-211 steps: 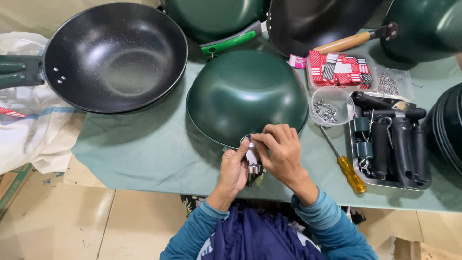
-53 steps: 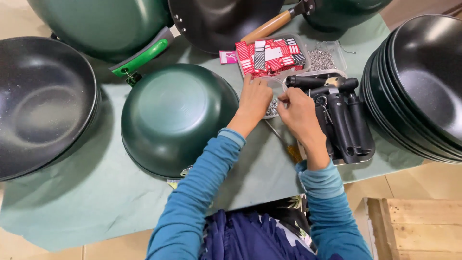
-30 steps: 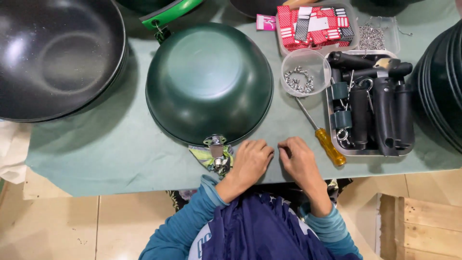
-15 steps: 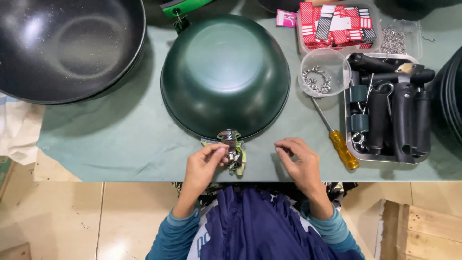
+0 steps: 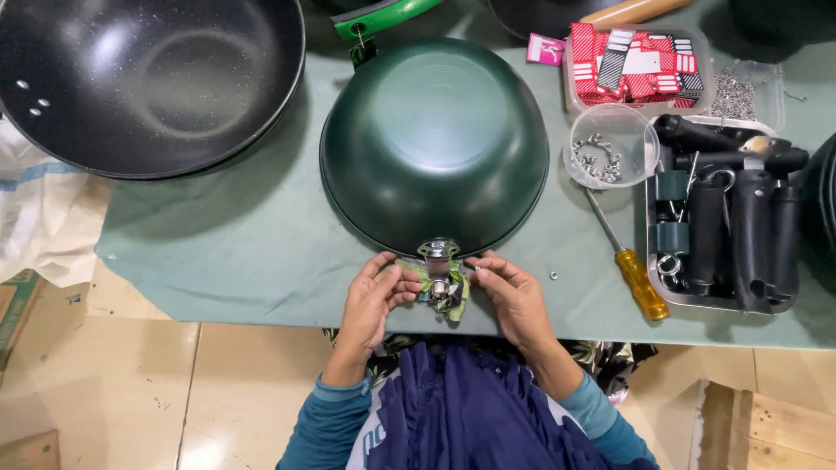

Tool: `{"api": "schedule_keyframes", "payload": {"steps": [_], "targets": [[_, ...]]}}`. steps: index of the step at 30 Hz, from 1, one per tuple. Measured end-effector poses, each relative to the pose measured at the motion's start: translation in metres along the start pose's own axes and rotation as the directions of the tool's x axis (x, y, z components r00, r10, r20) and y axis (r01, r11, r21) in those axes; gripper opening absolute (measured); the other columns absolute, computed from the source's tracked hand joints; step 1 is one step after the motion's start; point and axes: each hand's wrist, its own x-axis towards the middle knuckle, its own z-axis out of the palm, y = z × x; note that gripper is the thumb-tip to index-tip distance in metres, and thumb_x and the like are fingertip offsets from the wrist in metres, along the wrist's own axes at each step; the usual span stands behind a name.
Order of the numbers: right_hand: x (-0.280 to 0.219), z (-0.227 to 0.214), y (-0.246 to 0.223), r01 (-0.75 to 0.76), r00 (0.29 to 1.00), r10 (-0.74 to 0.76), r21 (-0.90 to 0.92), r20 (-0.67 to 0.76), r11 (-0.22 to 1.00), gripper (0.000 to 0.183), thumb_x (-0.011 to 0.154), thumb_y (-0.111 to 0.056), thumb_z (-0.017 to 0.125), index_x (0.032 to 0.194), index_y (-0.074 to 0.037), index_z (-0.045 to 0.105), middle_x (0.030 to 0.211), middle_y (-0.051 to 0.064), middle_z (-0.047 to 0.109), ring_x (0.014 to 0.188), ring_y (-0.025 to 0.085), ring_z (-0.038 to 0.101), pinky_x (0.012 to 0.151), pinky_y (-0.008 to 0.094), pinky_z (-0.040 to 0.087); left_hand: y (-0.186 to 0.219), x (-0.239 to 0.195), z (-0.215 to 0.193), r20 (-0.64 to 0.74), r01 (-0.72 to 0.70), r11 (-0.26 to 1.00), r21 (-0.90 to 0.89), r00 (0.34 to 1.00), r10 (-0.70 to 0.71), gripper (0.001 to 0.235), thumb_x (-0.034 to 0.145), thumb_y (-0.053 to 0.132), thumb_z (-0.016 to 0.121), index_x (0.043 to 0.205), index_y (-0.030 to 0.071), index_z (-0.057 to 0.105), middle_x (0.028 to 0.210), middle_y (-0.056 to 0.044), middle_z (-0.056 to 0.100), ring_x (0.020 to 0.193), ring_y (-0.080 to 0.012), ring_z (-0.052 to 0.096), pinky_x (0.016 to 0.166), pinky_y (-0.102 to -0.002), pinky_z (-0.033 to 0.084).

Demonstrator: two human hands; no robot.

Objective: Assembling handles onto various woks and lids using a manual screwdriver and screws.

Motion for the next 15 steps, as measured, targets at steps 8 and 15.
{"api": "schedule_keyframes", "payload": {"steps": [8,15], "targets": [[-0.016,0.027,-0.039,0.151,0.988,-0.151,-0.002,0.025,0.988,0.019,0.089,0.0,0.072,0.103,0.011,0.07,0.115,0.021,0.069,0.109,0.036,0.071,0.092,0.039,0.058,-0.009,0.006,0.02,0.031,-0.249,0.968,-0.014,0.968,0.249,0.038,0.098,0.006,0.063,0.131,0.005,0.044,0.099,-0.02,0.071,0.085,-0.0254,0.074,0.064,-0.025,0.06],[-0.017,0.03,-0.062,0.306,0.945,-0.312,0.066,0.103,0.95,0.017,0.09,0.004,0.068,0.104,0.014,0.066,0.122,0.029,0.065,0.118,0.047,0.067,0.095,0.042,0.058,0.019,-0.014,0.089,0.143,-0.21,0.937,-0.28,0.956,0.257,0.039,0.096,0.007,0.066,0.13,0.008,0.047,0.101,-0.025,0.074,0.096,-0.0369,0.075,0.073,-0.037,0.065]]}}
